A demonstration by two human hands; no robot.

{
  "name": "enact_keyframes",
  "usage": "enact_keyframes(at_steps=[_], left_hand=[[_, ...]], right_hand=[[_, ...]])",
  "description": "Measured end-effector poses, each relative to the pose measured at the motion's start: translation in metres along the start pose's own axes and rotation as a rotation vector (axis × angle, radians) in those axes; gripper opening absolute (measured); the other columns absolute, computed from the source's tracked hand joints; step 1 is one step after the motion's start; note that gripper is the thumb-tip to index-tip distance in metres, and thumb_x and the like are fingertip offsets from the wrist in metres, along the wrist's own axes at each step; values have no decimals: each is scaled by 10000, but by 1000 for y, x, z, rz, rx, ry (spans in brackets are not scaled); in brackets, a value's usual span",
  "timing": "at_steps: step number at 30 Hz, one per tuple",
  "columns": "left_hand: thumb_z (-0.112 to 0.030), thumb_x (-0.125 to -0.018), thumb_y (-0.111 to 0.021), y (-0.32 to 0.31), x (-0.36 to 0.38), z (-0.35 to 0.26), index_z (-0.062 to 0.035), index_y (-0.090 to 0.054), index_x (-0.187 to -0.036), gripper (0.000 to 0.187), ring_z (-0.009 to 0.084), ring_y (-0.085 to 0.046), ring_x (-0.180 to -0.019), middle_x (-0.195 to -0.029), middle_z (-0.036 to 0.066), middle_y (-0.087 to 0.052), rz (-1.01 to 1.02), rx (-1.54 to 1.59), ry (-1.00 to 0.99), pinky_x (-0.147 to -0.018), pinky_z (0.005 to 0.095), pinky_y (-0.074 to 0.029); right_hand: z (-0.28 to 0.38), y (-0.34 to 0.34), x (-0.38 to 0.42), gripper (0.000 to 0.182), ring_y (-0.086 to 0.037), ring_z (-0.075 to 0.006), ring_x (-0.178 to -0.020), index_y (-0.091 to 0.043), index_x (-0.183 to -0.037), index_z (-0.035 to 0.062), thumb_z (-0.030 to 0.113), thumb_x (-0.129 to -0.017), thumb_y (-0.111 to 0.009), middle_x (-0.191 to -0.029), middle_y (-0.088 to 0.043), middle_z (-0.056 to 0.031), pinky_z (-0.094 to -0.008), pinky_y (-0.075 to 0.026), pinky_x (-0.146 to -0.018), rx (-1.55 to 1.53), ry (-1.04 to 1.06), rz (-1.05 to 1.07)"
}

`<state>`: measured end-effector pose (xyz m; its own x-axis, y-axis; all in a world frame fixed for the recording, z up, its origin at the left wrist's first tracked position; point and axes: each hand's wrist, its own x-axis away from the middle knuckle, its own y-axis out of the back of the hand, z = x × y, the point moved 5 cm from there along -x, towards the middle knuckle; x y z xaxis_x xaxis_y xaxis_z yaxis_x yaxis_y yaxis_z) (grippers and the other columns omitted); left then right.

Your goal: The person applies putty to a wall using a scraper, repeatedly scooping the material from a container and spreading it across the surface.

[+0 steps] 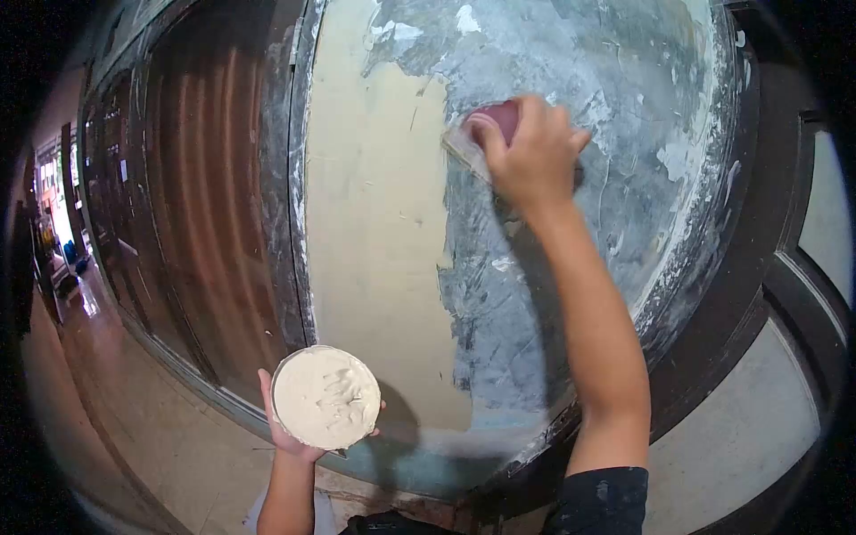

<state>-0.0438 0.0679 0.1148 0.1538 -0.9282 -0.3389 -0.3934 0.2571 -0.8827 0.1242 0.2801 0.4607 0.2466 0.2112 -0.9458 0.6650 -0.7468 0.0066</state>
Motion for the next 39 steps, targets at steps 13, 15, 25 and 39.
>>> enact_keyframes(at_steps=[13, 15, 25, 39], left_hand=[[-1000, -850, -334, 1, 4, -1, -96, -376, -1641, 1202, 690, -494, -1320, -1569, 335, -463, -43, 78, -21, -921, 842, -490], [-1001, -849, -335, -4, 3, 2, -98, -376, -1642, 1202, 691, -491, -1321, -1574, 333, -459, -1, 115, 9, -925, 852, -482], [-999, -850, -334, -12, 5, 0, -90, -386, -1633, 1201, 688, -512, -1301, -1550, 338, -483, -25, 88, -23, -914, 845, -500], [-954, -908, -288, -14, 16, -4, -91, -436, -1601, 1117, 653, -549, -1281, -1549, 291, -514, -33, -88, -49, -936, 872, -463]], right_hand=[[5, 6, -3, 416, -598, -305, -951, -656, -1055, 124, 500, -914, -763, -915, -634, -89, -511, -357, -836, -26, -41, -51], [2, 12, 3, 425, -594, -308, -947, -656, -1054, 115, 502, -916, -765, -918, -633, -85, -511, -357, -841, -84, -51, -44], [39, -8, 49, 417, -574, -303, -938, -678, -1062, 116, 486, -897, -777, -966, -648, -84, -499, -358, -856, -150, 148, 162], [15, -9, 12, 414, -586, -310, -880, -664, -995, 135, 528, -908, -757, -877, -627, -64, -494, -374, -810, 53, 51, 65]])
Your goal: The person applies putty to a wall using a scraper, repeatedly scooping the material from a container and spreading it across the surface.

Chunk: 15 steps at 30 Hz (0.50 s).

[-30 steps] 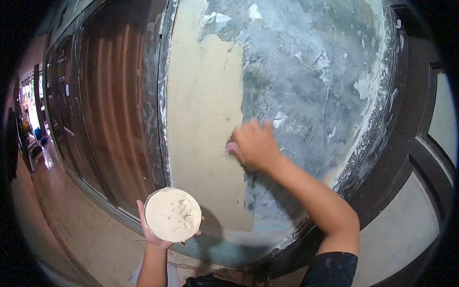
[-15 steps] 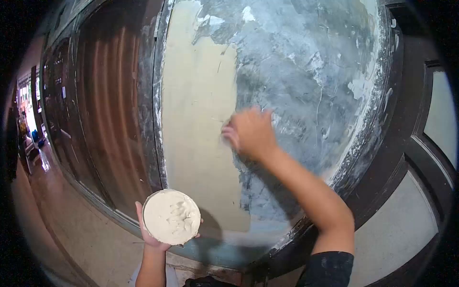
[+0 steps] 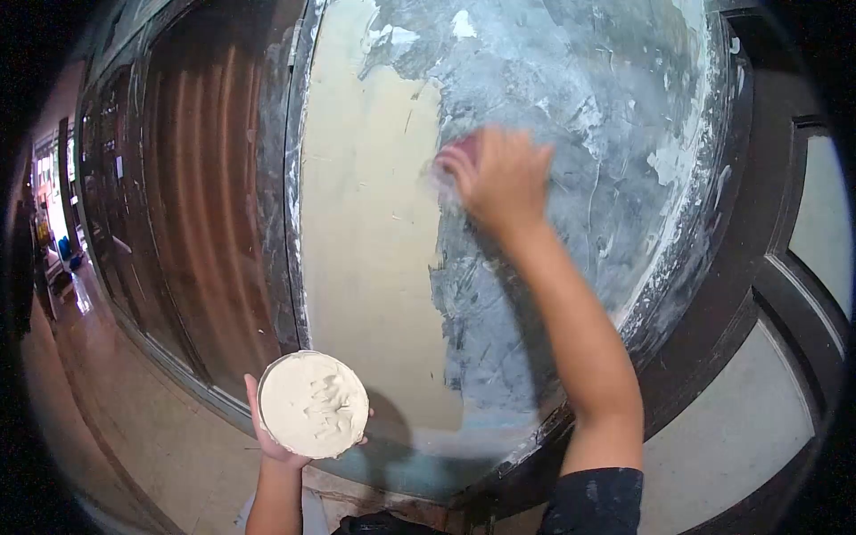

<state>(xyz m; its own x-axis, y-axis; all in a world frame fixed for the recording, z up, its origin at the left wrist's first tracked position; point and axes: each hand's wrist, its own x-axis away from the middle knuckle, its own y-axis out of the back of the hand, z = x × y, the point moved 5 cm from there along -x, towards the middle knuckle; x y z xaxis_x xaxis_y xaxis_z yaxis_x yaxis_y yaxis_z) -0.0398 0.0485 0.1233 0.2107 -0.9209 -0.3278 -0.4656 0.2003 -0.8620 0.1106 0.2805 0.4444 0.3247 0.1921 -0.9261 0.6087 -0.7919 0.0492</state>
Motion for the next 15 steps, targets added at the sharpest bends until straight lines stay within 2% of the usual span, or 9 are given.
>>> enact_keyframes(at_steps=[2, 3, 6, 7, 8, 10, 12, 14, 15], left_hand=[[-953, -910, -286, -2, 1, 1, -112, -436, -1607, 1102, 633, -542, -1307, -1581, 270, -491, 32, 24, 24, -928, 881, -456], [-953, -910, -286, 0, 2, 1, -112, -436, -1607, 1102, 633, -542, -1307, -1581, 270, -491, 32, 23, 24, -928, 881, -456], [-944, -920, -286, 7, 9, 0, -133, -444, -1605, 1073, 571, -555, -1337, -1597, 221, -494, 26, 56, 9, -924, 885, -454], [-941, -922, -287, 9, 11, -2, -129, -445, -1603, 1071, 566, -559, -1334, -1594, 221, -497, 6, 50, -19, -918, 885, -456], [-939, -925, -288, 11, 14, -4, -125, -446, -1600, 1069, 561, -564, -1330, -1590, 221, -500, -18, 44, -44, -913, 885, -459], [-936, -927, -289, 17, 14, -5, -121, -445, -1600, 1069, 559, -567, -1327, -1588, 223, -502, -59, 5, -63, -910, 883, -463], [-934, -929, -291, 15, 11, -8, -116, -444, -1599, 1068, 557, -570, -1323, -1585, 224, -503, -91, -39, -76, -908, 882, -466], [-927, -936, -288, 6, 8, -6, -115, -441, -1601, 1061, 556, -571, -1323, -1585, 230, -501, -65, 30, -58, -906, 876, -473], [-926, -937, -286, 4, 7, -3, -117, -438, -1605, 1060, 561, -572, -1317, -1588, 235, -496, -16, 14, -23, -907, 876, -474]], right_hand=[[-28, 15, -25, 473, -572, -311, -844, -676, -1021, 112, 571, -926, -737, -876, -638, -77, -495, -376, -815, -97, -135, -191], [-20, 20, -18, 502, -565, -310, -848, -677, -1031, 91, 576, -919, -746, -898, -643, -84, -493, -378, -817, -97, -62, -216], [35, 11, 55, 471, -574, -308, -879, -680, -1013, 93, 541, -899, -771, -916, -632, -76, -481, -381, -830, -297, 203, 199], [55, 9, 91, 437, -572, -296, -876, -674, -985, 117, 543, -914, -743, -913, -621, -76, -488, -389, -840, -396, 266, 302], [71, 8, 117, 414, -588, -293, -898, -674, -985, 134, 541, -929, -720, -922, -627, -70, -497, -392, -829, -432, 349, 528], [77, -6, 130, 406, -610, -302, -918, -687, -1005, 140, 540, -939, -700, -933, -653, -74, -519, -397, -830, -285, 486, 461], [44, -10, 69, 425, -621, -312, -934, -695, -1043, 128, 541, -945, -707, -959, -679, -85, -518, -395, -837, -128, 335, 171], [-4, 4, 4, 448, -618, -322, -926, -689, -1058, 113, 544, -944, -727, -981, -686, -104, -513, -398, -869, -91, -74, 15], [-11, 8, -4, 448, -618, -322, -926, -689, -1058, 113, 544, -944, -727, -981, -686, -104, -513, -398, -869, -90, -77, 20]])
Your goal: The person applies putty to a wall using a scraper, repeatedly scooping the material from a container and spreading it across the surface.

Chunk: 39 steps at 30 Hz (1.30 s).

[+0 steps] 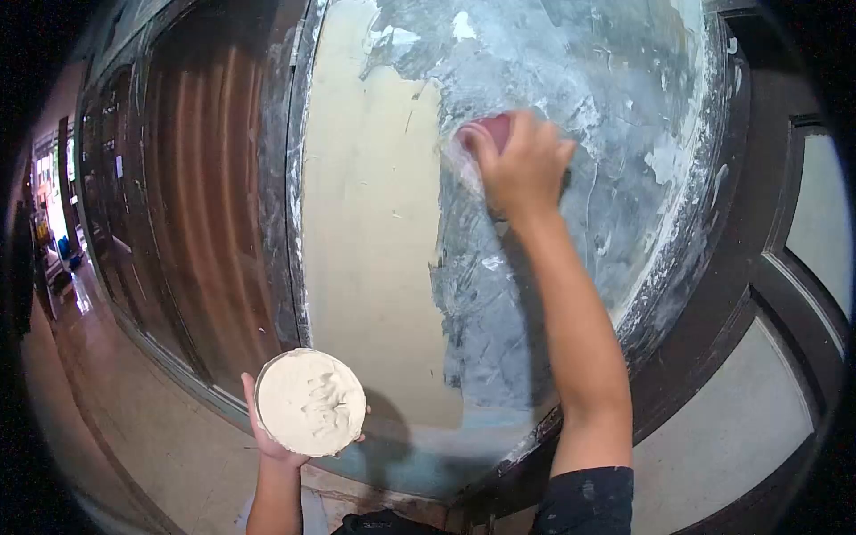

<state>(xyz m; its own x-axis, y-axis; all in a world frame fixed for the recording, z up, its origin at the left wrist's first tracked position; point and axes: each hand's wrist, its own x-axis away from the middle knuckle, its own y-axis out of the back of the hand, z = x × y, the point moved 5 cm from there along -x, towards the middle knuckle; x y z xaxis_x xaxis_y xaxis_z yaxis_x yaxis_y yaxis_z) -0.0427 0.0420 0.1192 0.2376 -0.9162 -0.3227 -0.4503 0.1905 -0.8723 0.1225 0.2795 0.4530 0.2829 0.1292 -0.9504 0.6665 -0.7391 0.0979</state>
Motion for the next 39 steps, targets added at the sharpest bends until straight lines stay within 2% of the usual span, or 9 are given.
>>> enact_keyframes(at_steps=[2, 6, 9, 14, 21, 26, 29, 34, 39], left_hand=[[-928, -936, -285, -3, 3, 1, -116, -433, -1607, 1063, 568, -571, -1312, -1590, 235, -494, 20, -7, 14, -905, 876, -475], [-936, -928, -283, 9, 7, -1, -107, -423, -1610, 1083, 592, -567, -1299, -1584, 251, -493, -17, 63, -32, -911, 868, -479], [-932, -930, -281, 7, 7, -2, -101, -427, -1606, 1081, 597, -572, -1290, -1568, 268, -502, 19, -33, -53, -911, 862, -485], [-932, -930, -283, -2, 6, 1, -89, -423, -1607, 1090, 607, -559, -1302, -1564, 274, -507, 48, 24, -16, -927, 854, -486], [-941, -915, -318, 15, 15, -4, -125, -429, -1610, 1077, 628, -524, -1321, -1604, 244, -471, 38, -58, -31, -931, 900, -433], [-1002, -849, -326, 12, 14, -3, -112, -359, -1651, 1199, 722, -462, -1320, -1591, 353, -420, -52, 110, -31, -923, 882, -459], [-998, -852, -332, 15, 20, -3, -111, -365, -1647, 1192, 720, -471, -1311, -1585, 351, -429, -71, 138, -40, -925, 876, -465], [-987, -859, -345, 19, 23, -5, -109, -379, -1637, 1174, 716, -496, -1289, -1571, 345, -451, -83, 208, -74, -931, 862, -481], [-980, -868, -341, 4, 16, -3, -119, -366, -1644, 1160, 714, -495, -1290, -1568, 352, -445, 4, 159, -23, -932, 864, -478]], right_hand=[[-14, 14, -9, 468, -613, -329, -915, -685, -1074, 98, 538, -931, -759, -983, -687, -112, -490, -393, -868, -76, -132, -162], [58, -11, 99, 397, -591, -309, -875, -665, -965, 139, 515, -899, -772, -921, -643, -64, -527, -383, -868, -251, 330, 420], [62, -34, 121, 376, -609, -311, -916, -681, -981, 142, 505, -916, -753, -920, -652, -45, -556, -398, -900, -215, 454, 473], [-11, 3, -1, 435, -615, -319, -902, -692, -1023, 120, 521, -890, -794, -935, -682, -82, -507, -396, -864, -65, -174, -115], [71, -30, 132, 375, -609, -251, -903, -670, -945, 161, 519, -893, -765, -880, -629, -20, -485, -398, -826, -235, 547, 452], [0, -2, -12, 468, -613, -333, -869, -687, -1016, 104, 552, -905, -763, -905, -671, -122, -502, -401, -854, -10, -11, -192], [-19, 2, -18, 485, -609, -334, -865, -694, -1038, 92, 555, -907, -759, -898, -673, -117, -500, -389, -866, -144, -167, -249], [83, -23, 106, 388, -591, -312, -853, -640, -935, 145, 517, -910, -748, -853, -615, -71, -493, -401, -829, -369, 548, 346], [21, -21, -17, 447, -627, -327, -864, -669, -989, 106, 546, -943, -732, -889, -660, -110, -486, -421, -852, -32, 48, 75]])
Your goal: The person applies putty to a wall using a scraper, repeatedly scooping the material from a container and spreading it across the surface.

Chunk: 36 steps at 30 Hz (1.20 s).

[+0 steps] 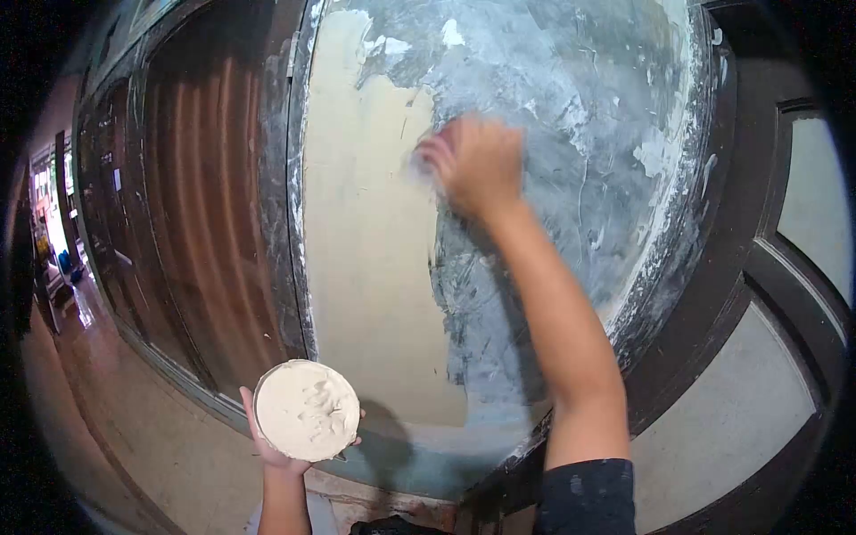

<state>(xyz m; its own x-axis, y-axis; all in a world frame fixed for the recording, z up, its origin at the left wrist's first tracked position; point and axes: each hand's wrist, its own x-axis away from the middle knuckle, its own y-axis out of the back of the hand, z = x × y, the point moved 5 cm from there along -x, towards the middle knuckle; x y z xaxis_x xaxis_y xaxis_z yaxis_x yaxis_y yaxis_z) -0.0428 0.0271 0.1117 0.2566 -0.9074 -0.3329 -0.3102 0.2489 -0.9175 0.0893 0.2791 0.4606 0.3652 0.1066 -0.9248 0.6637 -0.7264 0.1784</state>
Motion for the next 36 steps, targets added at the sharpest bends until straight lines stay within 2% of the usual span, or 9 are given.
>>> enact_keyframes(at_steps=[3, 6, 10, 17, 20, 24, 25, 29, 36], left_hand=[[-978, -870, -345, -9, -5, 2, -124, -352, -1652, 1158, 737, -457, -1309, -1579, 350, -433, 72, -15, 24, -937, 870, -467], [-977, -872, -345, -14, -8, 6, -129, -338, -1660, 1157, 746, -424, -1332, -1607, 340, -404, 49, 66, 68, -940, 884, -450], [-976, -870, -360, -21, -17, 17, -133, -290, -1683, 1173, 762, -374, -1360, -1652, 339, -336, 133, 102, 142, -942, 903, -425], [-1000, -817, -423, -42, -22, 44, -139, -208, -1708, 1257, 765, -314, -1396, -1688, 354, -239, 232, 252, 362, -987, 914, -370], [-989, -812, -466, -37, -16, 44, -168, -220, -1709, 1241, 802, -254, -1390, -1694, 355, -223, 193, 337, 405, -958, 946, -341], [-991, -810, -465, -49, -15, 37, -148, -245, -1701, 1246, 788, -257, -1403, -1691, 349, -241, 188, 373, 381, -978, 941, -333], [-994, -813, -455, -49, -18, 35, -143, -259, -1696, 1242, 782, -282, -1396, -1680, 352, -266, 168, 305, 358, -982, 932, -344], [-991, -845, -378, -44, -27, 30, -138, -300, -1683, 1198, 737, -394, -1369, -1653, 336, -340, 62, 116, 269, -972, 897, -406], [-989, -867, -311, -53, -38, 22, -91, -292, -1677, 1210, 701, -433, -1369, -1655, 329, -338, 54, 101, 212, -958, 878, -443]], right_hand=[[-36, 32, -29, 544, -685, -368, -915, -681, -1047, 51, 571, -918, -771, -959, -719, -167, -514, -474, -857, -10, -296, -261], [-9, 33, -2, 635, -743, -398, -954, -677, -1102, 4, 560, -847, -851, -1059, -750, -247, -476, -575, -827, -538, -458, 137], [78, 5, 101, 582, -732, -374, -1014, -692, -1141, -17, 481, -876, -838, -1065, -743, -253, -435, -568, -898, -824, -271, 869], [96, -19, 164, 665, -741, -369, -978, -683, -1122, -30, 571, -872, -816, -1049, -744, -266, -446, -572, -861, -956, -322, 1165], [61, -24, 165, 725, -737, -423, -997, -664, -1170, -37, 597, -853, -818, -1072, -739, -289, -483, -572, -870, -653, -263, 1036], [65, 35, 141, 408, -684, -478, -1055, -643, -1143, -9, 346, -978, -757, -1094, -721, -281, -511, -539, -911, -882, -278, 909], [71, 49, 135, 211, -648, -415, -1028, -658, -1123, 50, 200, -987, -719, -1060, -699, -201, -493, -522, -890, -839, -163, 827], [92, 93, 126, 208, -578, -258, -966, -701, -1069, 158, 170, -862, -724, -1005, -619, -36, -421, -490, -822, -608, 386, 490], [106, 118, 136, 220, -534, -215, -890, -691, -1058, 162, 201, -841, -691, -1002, -609, 29, -363, -415, -731, -452, 669, 331]])
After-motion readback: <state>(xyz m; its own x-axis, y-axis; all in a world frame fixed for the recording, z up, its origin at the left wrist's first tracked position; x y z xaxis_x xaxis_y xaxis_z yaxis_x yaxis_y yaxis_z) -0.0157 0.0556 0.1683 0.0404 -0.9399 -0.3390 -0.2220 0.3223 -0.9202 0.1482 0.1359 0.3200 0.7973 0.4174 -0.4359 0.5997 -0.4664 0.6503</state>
